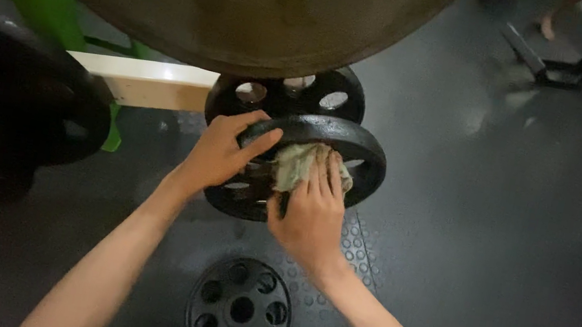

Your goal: Wiping down weight plates on a rack in a gym setting.

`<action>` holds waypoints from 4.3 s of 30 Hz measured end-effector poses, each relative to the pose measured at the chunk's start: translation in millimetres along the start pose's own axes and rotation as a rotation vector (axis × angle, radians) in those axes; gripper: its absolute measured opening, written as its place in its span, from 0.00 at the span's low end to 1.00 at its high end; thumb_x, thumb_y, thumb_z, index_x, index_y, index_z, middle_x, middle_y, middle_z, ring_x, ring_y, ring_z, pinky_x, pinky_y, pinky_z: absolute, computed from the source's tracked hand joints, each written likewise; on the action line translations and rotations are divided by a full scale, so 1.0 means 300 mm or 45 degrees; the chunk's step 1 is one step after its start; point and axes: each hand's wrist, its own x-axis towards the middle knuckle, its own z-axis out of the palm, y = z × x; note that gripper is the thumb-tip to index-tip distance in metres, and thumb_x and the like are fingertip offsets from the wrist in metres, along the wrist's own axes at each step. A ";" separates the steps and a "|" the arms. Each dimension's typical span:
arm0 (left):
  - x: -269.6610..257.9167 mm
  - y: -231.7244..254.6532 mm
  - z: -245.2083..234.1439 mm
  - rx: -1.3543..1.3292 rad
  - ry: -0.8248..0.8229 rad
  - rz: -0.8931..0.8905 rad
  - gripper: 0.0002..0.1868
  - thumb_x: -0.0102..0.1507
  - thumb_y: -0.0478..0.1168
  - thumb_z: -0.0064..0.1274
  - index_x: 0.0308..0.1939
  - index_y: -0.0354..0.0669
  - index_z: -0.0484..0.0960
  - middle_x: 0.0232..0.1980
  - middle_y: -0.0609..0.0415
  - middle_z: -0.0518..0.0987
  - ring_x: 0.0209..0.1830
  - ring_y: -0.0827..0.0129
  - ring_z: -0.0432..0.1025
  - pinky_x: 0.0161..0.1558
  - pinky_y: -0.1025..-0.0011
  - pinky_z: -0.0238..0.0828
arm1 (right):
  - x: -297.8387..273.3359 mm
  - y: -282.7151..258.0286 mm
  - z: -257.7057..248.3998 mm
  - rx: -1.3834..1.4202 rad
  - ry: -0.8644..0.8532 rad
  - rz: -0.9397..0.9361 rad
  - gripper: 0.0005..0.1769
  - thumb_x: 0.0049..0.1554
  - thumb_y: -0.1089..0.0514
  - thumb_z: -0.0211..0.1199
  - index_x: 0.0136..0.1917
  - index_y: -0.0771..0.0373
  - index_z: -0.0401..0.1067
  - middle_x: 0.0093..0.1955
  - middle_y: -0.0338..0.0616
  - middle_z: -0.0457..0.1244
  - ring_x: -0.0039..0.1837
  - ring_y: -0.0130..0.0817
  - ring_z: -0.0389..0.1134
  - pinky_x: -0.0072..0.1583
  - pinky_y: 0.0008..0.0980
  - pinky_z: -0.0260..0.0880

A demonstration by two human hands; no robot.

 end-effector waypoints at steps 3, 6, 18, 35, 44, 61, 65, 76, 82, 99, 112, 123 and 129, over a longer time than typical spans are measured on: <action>-0.034 -0.008 0.010 -0.030 -0.048 -0.202 0.27 0.64 0.59 0.53 0.49 0.37 0.83 0.32 0.48 0.84 0.19 0.66 0.74 0.27 0.67 0.69 | -0.043 -0.016 0.005 -0.050 -0.037 -0.069 0.40 0.48 0.52 0.69 0.63 0.86 0.65 0.70 0.83 0.55 0.75 0.76 0.50 0.76 0.58 0.45; -0.052 -0.044 0.006 0.027 0.011 -0.025 0.27 0.68 0.59 0.53 0.48 0.36 0.83 0.34 0.46 0.84 0.22 0.69 0.73 0.29 0.67 0.68 | -0.068 0.003 0.016 -0.025 -0.138 -0.116 0.37 0.51 0.55 0.66 0.65 0.84 0.65 0.69 0.77 0.55 0.77 0.71 0.50 0.80 0.61 0.42; -0.043 -0.075 0.010 0.120 0.143 0.018 0.26 0.66 0.57 0.56 0.49 0.35 0.83 0.31 0.44 0.80 0.22 0.63 0.72 0.29 0.65 0.65 | -0.058 0.010 0.069 -0.188 -0.262 -0.192 0.33 0.51 0.49 0.65 0.53 0.85 0.65 0.66 0.84 0.55 0.75 0.77 0.50 0.77 0.69 0.40; -0.046 -0.083 0.036 -0.151 0.062 -0.267 0.24 0.66 0.54 0.57 0.51 0.35 0.85 0.30 0.55 0.81 0.18 0.75 0.70 0.23 0.72 0.67 | -0.014 0.100 -0.003 -0.151 -0.171 -0.316 0.26 0.59 0.53 0.58 0.64 0.73 0.72 0.65 0.63 0.61 0.69 0.58 0.60 0.68 0.53 0.55; -0.038 -0.115 0.034 -0.109 0.031 -0.269 0.24 0.67 0.53 0.54 0.54 0.35 0.84 0.29 0.55 0.80 0.19 0.76 0.70 0.24 0.73 0.69 | 0.051 0.092 0.022 -0.328 -0.264 -0.236 0.13 0.54 0.57 0.60 0.48 0.65 0.79 0.57 0.53 0.67 0.64 0.45 0.65 0.68 0.59 0.54; -0.052 -0.161 0.029 -0.156 -0.004 -0.199 0.24 0.69 0.53 0.51 0.56 0.36 0.82 0.27 0.57 0.77 0.20 0.77 0.70 0.25 0.72 0.69 | 0.048 0.131 -0.317 0.017 0.169 -0.324 0.23 0.54 0.59 0.69 0.62 0.64 0.73 0.65 0.49 0.65 0.68 0.44 0.66 0.63 0.47 0.60; -0.053 -0.137 0.026 -0.208 -0.010 -0.163 0.24 0.70 0.54 0.52 0.54 0.35 0.83 0.26 0.56 0.78 0.20 0.77 0.70 0.25 0.72 0.69 | 0.145 0.202 -0.236 0.018 0.138 -0.149 0.42 0.44 0.40 0.77 0.63 0.68 0.71 0.63 0.57 0.63 0.65 0.54 0.63 0.60 0.53 0.60; -0.051 -0.136 0.040 -0.156 0.061 -0.225 0.28 0.68 0.54 0.54 0.59 0.32 0.81 0.26 0.53 0.78 0.19 0.75 0.70 0.25 0.72 0.68 | 0.306 0.290 -0.201 0.578 -0.266 -0.062 0.33 0.40 0.40 0.81 0.47 0.66 0.78 0.39 0.50 0.70 0.40 0.46 0.71 0.47 0.42 0.70; -0.066 -0.142 0.037 -0.158 0.103 -0.231 0.28 0.67 0.55 0.55 0.59 0.34 0.81 0.28 0.53 0.80 0.19 0.75 0.71 0.23 0.72 0.69 | 0.300 0.275 -0.181 0.677 -0.309 -0.036 0.29 0.43 0.44 0.81 0.50 0.65 0.78 0.42 0.46 0.72 0.43 0.35 0.73 0.50 0.37 0.72; -0.068 -0.110 0.031 -0.079 0.155 -0.231 0.30 0.64 0.57 0.56 0.57 0.35 0.80 0.31 0.52 0.83 0.15 0.72 0.72 0.23 0.70 0.71 | 0.258 0.258 -0.154 0.764 -0.198 0.078 0.23 0.44 0.51 0.82 0.47 0.64 0.77 0.42 0.40 0.70 0.44 0.29 0.69 0.50 0.33 0.71; -0.060 -0.095 0.009 -0.035 0.116 -0.107 0.29 0.68 0.60 0.52 0.53 0.34 0.82 0.28 0.49 0.81 0.18 0.70 0.73 0.27 0.68 0.70 | 0.271 0.256 -0.162 0.763 -0.159 0.018 0.25 0.47 0.51 0.82 0.52 0.65 0.77 0.46 0.43 0.71 0.48 0.29 0.71 0.52 0.33 0.72; -0.080 -0.093 0.028 -0.146 0.084 -0.225 0.31 0.66 0.58 0.54 0.57 0.31 0.81 0.28 0.49 0.81 0.17 0.72 0.71 0.24 0.70 0.69 | 0.231 0.234 -0.169 0.964 -0.319 0.392 0.24 0.46 0.52 0.78 0.51 0.65 0.74 0.39 0.37 0.68 0.37 0.29 0.69 0.40 0.35 0.72; -0.069 -0.108 0.026 -0.123 0.097 -0.180 0.28 0.67 0.56 0.54 0.56 0.33 0.81 0.27 0.53 0.80 0.17 0.75 0.70 0.23 0.73 0.67 | 0.122 0.453 -0.013 0.898 -0.110 0.561 0.25 0.76 0.50 0.49 0.46 0.73 0.70 0.39 0.46 0.61 0.41 0.34 0.63 0.46 0.36 0.65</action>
